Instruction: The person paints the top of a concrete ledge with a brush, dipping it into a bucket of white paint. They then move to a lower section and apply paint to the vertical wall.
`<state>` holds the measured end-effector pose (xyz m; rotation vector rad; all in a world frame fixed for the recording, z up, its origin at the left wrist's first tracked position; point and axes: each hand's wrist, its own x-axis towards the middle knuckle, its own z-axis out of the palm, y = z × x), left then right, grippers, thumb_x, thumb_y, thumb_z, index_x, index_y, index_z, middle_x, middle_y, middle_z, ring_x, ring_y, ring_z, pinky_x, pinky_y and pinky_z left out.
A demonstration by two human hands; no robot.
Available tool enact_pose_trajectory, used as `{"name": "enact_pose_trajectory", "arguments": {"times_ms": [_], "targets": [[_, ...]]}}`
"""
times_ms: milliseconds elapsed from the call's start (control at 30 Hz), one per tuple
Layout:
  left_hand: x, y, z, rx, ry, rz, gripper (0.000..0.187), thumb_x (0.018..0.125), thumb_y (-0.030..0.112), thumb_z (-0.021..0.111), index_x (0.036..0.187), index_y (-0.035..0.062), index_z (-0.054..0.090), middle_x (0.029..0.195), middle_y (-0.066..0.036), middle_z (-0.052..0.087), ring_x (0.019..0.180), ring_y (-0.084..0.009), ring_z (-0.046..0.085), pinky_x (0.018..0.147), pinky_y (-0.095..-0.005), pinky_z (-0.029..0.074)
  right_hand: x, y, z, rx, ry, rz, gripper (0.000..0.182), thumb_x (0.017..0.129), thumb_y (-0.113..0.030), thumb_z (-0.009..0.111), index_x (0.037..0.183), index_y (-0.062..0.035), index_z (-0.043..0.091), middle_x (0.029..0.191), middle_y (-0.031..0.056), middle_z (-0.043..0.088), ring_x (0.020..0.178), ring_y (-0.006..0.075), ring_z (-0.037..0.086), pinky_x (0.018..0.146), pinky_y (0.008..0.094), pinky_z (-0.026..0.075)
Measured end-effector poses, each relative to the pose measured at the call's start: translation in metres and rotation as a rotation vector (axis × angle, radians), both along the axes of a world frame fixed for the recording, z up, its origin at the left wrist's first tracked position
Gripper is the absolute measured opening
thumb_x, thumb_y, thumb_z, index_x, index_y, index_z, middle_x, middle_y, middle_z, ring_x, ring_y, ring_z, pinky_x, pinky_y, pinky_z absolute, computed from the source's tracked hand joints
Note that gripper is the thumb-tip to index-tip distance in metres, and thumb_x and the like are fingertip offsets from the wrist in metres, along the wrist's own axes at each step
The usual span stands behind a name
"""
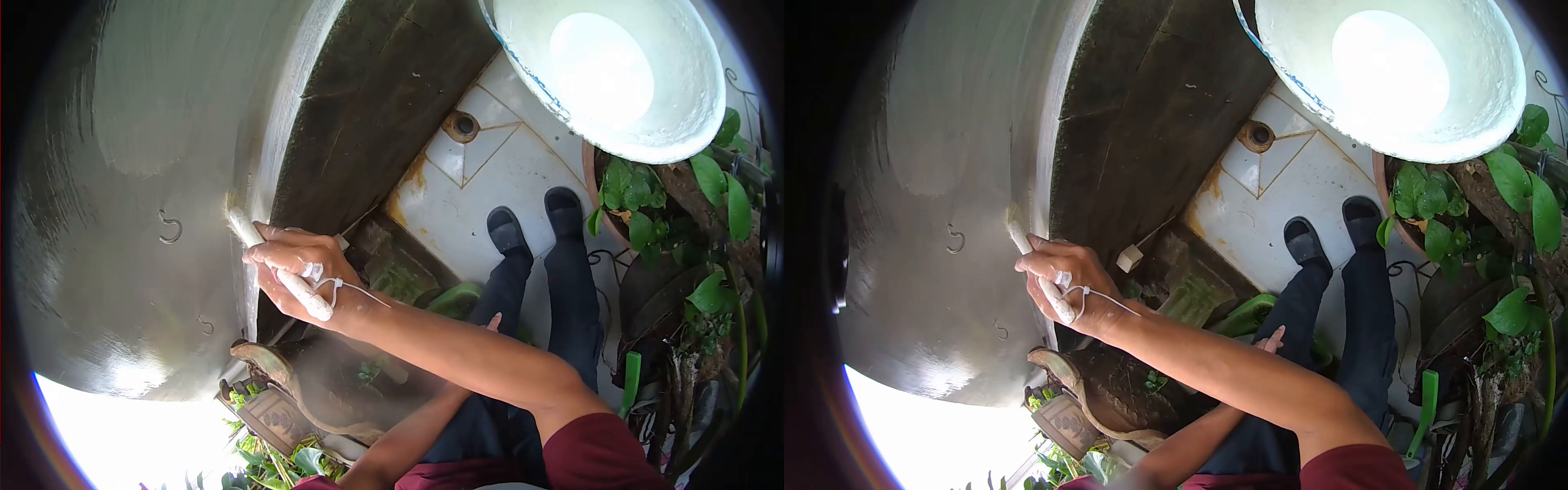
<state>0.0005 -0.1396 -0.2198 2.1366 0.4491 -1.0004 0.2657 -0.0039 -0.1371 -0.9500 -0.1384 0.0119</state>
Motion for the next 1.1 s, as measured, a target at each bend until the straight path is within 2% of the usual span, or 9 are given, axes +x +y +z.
{"name": "enact_pose_trajectory", "arguments": {"times_ms": [200, 233, 333, 433, 467, 567, 800, 867, 1100], "targets": [[-0.035, -0.010, -0.021, 0.131, -0.058, 0.138, 0.049, 0.084, 0.020, 0.060, 0.131, 0.0073, 0.054, 0.103, -0.010, 0.066, 0.094, -0.0287, 0.063, 0.084, -0.0409, 0.049, 0.112, -0.048, -0.015, 0.074, 0.221, -0.179, 0.003, 0.082, -0.002, 0.069, 0.085, -0.0021, 0.068, 0.080, 0.0099, 0.071, 0.067, 0.0166, 0.069, 0.060, 0.0271, 0.054], [0.001, -0.006, 0.001, 0.223, -0.056, -0.111, 0.047, 0.081, 0.015, 0.061, 0.128, 0.0071, 0.056, 0.095, -0.009, 0.065, 0.087, -0.0285, 0.063, 0.079, -0.0416, 0.050, 0.136, -0.073, -0.021, -0.339, 0.154, -0.211, 0.009, 0.084, -0.008, 0.068, 0.080, -0.0007, 0.065, 0.075, 0.0085, 0.069, 0.068, 0.0139, 0.067, 0.060, 0.0267, 0.051], [0.000, -0.008, 0.000, 0.254, -0.188, -0.100, 0.050, 0.077, 0.010, 0.062, 0.126, 0.0064, 0.057, 0.089, -0.008, 0.063, 0.083, -0.0260, 0.062, 0.077, -0.0412, 0.049, 0.183, -0.070, -0.012, 0.655, 0.228, -0.373, 0.030, 0.086, 0.002, 0.064, 0.116, 0.0044, 0.057, 0.102, 0.0122, 0.065, 0.088, 0.0172, 0.064, 0.078, 0.0264, 0.052], [-0.045, -0.009, -0.023, 0.210, -0.289, -0.080, 0.056, 0.078, 0.011, 0.062, 0.133, 0.0079, 0.054, 0.098, -0.009, 0.065, 0.088, -0.0262, 0.063, 0.081, -0.0405, 0.049, 0.146, -0.027, -0.033, -0.215, 0.142, -0.553, 0.019, 0.086, -0.013, 0.068, 0.076, 0.0012, 0.060, 0.072, 0.0082, 0.067, 0.071, 0.0135, 0.067, 0.062, 0.0279, 0.051], [-0.034, -0.009, -0.016, 0.221, -0.251, -0.088, 0.056, 0.079, 0.009, 0.060, 0.134, 0.0085, 0.054, 0.099, -0.009, 0.066, 0.089, -0.0244, 0.064, 0.080, -0.0389, 0.049, 0.122, -0.029, -0.022, 0.386, 0.337, -0.317, 0.014, 0.085, -0.011, 0.070, 0.084, 0.0022, 0.065, 0.078, 0.0099, 0.069, 0.074, 0.0139, 0.067, 0.068, 0.0286, 0.052], [0.003, -0.009, -0.004, 0.261, -0.181, -0.112, 0.057, 0.082, 0.004, 0.054, 0.139, 0.0105, 0.052, 0.102, -0.007, 0.069, 0.091, -0.0189, 0.067, 0.078, -0.0339, 0.050, 0.030, 0.007, -0.008, 0.301, 0.503, -0.126, 0.030, 0.083, -0.008, 0.073, 0.113, -0.0047, 0.071, 0.093, 0.0108, 0.074, 0.074, 0.0080, 0.065, 0.073, 0.0256, 0.053], [0.012, -0.007, 0.002, 0.257, -0.100, -0.155, 0.062, 0.074, 0.002, 0.055, 0.136, 0.0080, 0.053, 0.102, -0.007, 0.068, 0.093, -0.0228, 0.067, 0.080, -0.0395, 0.050, -0.021, 0.019, -0.026, 0.250, 0.472, 0.258, 0.022, 0.081, -0.002, 0.074, 0.103, -0.0023, 0.072, 0.095, 0.0105, 0.073, 0.083, 0.0125, 0.069, 0.075, 0.0251, 0.056], [0.007, -0.010, 0.001, 0.234, -0.085, -0.151, 0.062, 0.075, 0.002, 0.055, 0.136, 0.0079, 0.053, 0.102, -0.008, 0.068, 0.094, -0.0229, 0.067, 0.080, -0.0394, 0.050, 0.029, 0.004, -0.027, 0.323, 0.448, 0.019, 0.015, 0.080, 0.000, 0.071, 0.094, -0.0039, 0.072, 0.079, 0.0051, 0.072, 0.068, 0.0080, 0.066, 0.058, 0.0233, 0.052], [0.003, -0.009, -0.001, 0.200, -0.095, -0.132, 0.063, 0.075, 0.001, 0.055, 0.137, 0.0075, 0.052, 0.104, -0.008, 0.068, 0.096, -0.0232, 0.066, 0.081, -0.0391, 0.050, 0.128, -0.042, -0.026, 0.502, 0.382, -0.267, 0.022, 0.084, -0.001, 0.069, 0.105, 0.0015, 0.061, 0.093, 0.0088, 0.066, 0.081, 0.0158, 0.065, 0.075, 0.0260, 0.053]]}}
